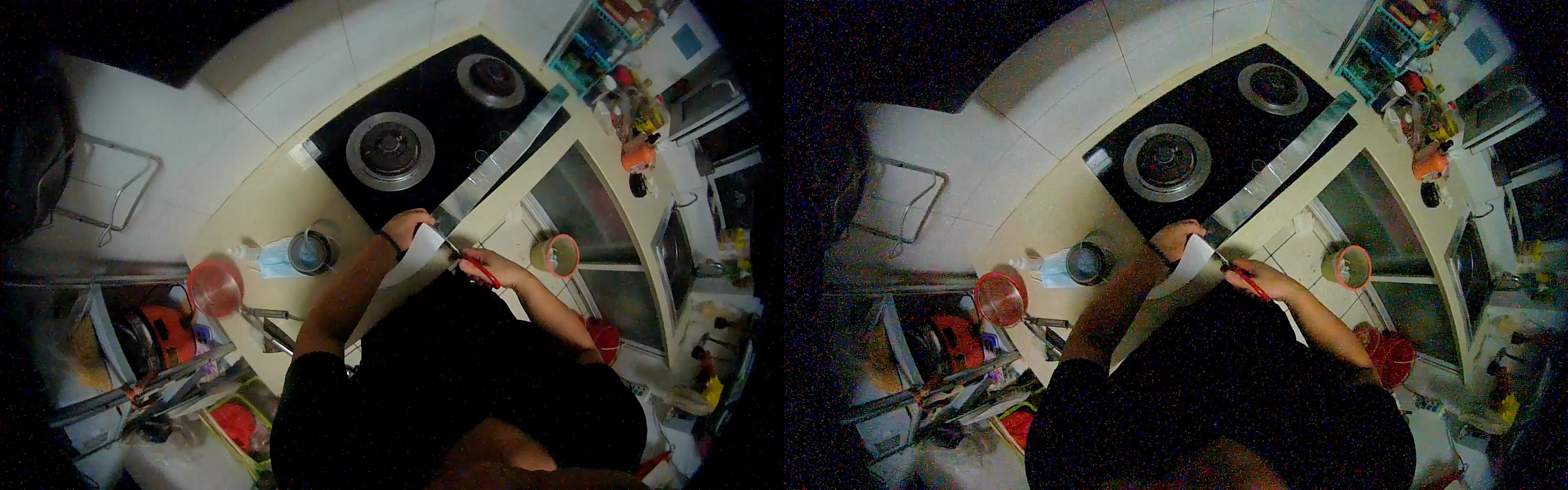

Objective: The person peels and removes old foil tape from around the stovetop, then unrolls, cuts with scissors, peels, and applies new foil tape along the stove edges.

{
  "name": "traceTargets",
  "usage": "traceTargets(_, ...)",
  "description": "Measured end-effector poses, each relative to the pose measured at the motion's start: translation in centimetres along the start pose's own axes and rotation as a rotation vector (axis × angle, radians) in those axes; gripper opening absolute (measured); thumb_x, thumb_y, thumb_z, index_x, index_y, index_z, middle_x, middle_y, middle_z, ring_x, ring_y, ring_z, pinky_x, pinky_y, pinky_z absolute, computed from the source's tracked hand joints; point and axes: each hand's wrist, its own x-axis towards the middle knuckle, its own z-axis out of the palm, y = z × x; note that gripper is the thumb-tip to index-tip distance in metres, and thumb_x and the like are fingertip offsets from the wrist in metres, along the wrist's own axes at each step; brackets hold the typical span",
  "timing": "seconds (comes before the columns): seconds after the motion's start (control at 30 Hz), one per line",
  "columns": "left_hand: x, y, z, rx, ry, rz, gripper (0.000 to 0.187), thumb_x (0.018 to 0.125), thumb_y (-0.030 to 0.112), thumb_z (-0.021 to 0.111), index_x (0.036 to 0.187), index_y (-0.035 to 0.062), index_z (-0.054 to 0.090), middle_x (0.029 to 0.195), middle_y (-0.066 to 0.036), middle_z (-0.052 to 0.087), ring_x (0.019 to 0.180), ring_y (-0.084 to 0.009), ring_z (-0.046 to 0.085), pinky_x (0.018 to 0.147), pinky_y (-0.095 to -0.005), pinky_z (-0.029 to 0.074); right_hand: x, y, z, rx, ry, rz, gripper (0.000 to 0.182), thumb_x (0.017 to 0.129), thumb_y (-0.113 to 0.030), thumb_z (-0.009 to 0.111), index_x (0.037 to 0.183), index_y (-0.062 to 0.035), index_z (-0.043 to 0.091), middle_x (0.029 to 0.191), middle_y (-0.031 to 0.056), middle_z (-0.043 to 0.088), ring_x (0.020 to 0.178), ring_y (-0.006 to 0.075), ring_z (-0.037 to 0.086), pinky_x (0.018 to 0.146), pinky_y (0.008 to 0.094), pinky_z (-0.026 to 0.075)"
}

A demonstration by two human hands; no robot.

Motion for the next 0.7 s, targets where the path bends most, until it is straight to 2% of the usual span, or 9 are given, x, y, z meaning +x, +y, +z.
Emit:
traceTargets(0.03,0.2,-1.4,0.4,-0.213,-0.014,-0.149,0.027,0.066,0.009,0.07,0.091,0.0038,0.061,0.087,-0.011,0.059,0.083,-0.0261,0.059,0.072,-0.0317,0.046,0.1,0.3,-0.1,0.004,-0.008,-0.007,0.05,0.088,-0.053,0.051,0.116,-0.0115,0.05,0.069,-0.0042,0.046,0.055,0.0055,0.044,0.047,0.0192,0.036)
traceTargets(0.1,0.1,-3.4,1.0,-0.427,-0.026,-0.3,0.028,0.066,0.009,0.071,0.091,0.0039,0.061,0.088,-0.011,0.059,0.083,-0.0259,0.059,0.073,-0.0316,0.046,0.6,1.1,-0.3,0.015,-0.016,0.015,0.05,0.087,-0.052,0.051,0.117,-0.0112,0.05,0.07,-0.0042,0.046,0.056,0.0056,0.044,0.047,0.0194,0.036)
traceTargets(0.2,0.0,-4.2,1.2,-0.51,-0.039,-0.35,0.028,0.067,0.01,0.071,0.092,0.0042,0.059,0.088,-0.011,0.06,0.083,-0.0242,0.06,0.073,-0.0313,0.046,0.8,1.3,-0.4,0.01,-0.01,0.031,0.051,0.087,-0.05,0.053,0.119,-0.0106,0.049,0.071,-0.0044,0.047,0.057,0.0055,0.044,0.048,0.0195,0.036)
traceTargets(0.3,-0.3,-4.1,1.1,-0.473,-0.085,-0.402,0.028,0.069,0.011,0.071,0.092,0.0048,0.058,0.087,-0.01,0.061,0.083,-0.0218,0.06,0.072,-0.031,0.046,0.6,0.7,-0.3,0.001,0.006,0.037,0.051,0.087,-0.049,0.054,0.12,-0.0103,0.048,0.071,-0.0047,0.047,0.057,0.0053,0.044,0.048,0.0194,0.035)
traceTargets(0.43,-0.3,-4.7,1.3,-0.438,-0.101,-0.36,0.028,0.069,0.012,0.073,0.092,0.0052,0.058,0.086,-0.009,0.062,0.082,-0.0199,0.06,0.071,-0.0302,0.046,0.7,1.1,-0.5,0.002,-0.012,0.072,0.052,0.087,-0.05,0.054,0.12,-0.0097,0.049,0.071,-0.005,0.046,0.056,0.0052,0.043,0.047,0.0194,0.034)
traceTargets(0.5,-0.3,-2.6,0.8,-0.459,-0.101,-0.338,0.028,0.068,0.012,0.073,0.091,0.0054,0.059,0.086,-0.009,0.061,0.081,-0.0196,0.06,0.071,-0.03,0.046,0.8,0.9,-0.4,-0.001,-0.01,0.058,0.052,0.087,-0.05,0.054,0.119,-0.0095,0.049,0.07,-0.0051,0.046,0.056,0.0052,0.043,0.047,0.0195,0.034)
traceTargets(0.57,0.0,4.7,-1.1,0.039,-0.072,-0.213,0.028,0.068,0.012,0.073,0.091,0.0056,0.059,0.085,-0.009,0.061,0.081,-0.0191,0.06,0.071,-0.0298,0.046,0.7,0.6,-0.3,-0.004,-0.009,0.044,0.053,0.087,-0.051,0.053,0.119,-0.0093,0.049,0.069,-0.0053,0.045,0.055,0.0052,0.042,0.047,0.0196,0.034)
traceTargets(0.7,0.1,4.9,-1.0,0.04,-0.069,-0.207,0.028,0.067,0.011,0.073,0.09,0.0057,0.059,0.085,-0.008,0.061,0.081,-0.0187,0.06,0.071,-0.0299,0.046,0.8,0.6,-0.4,-0.027,-0.01,0.01,0.054,0.087,-0.052,0.052,0.119,-0.0089,0.049,0.067,-0.0054,0.044,0.054,0.0055,0.042,0.046,0.0197,0.034)
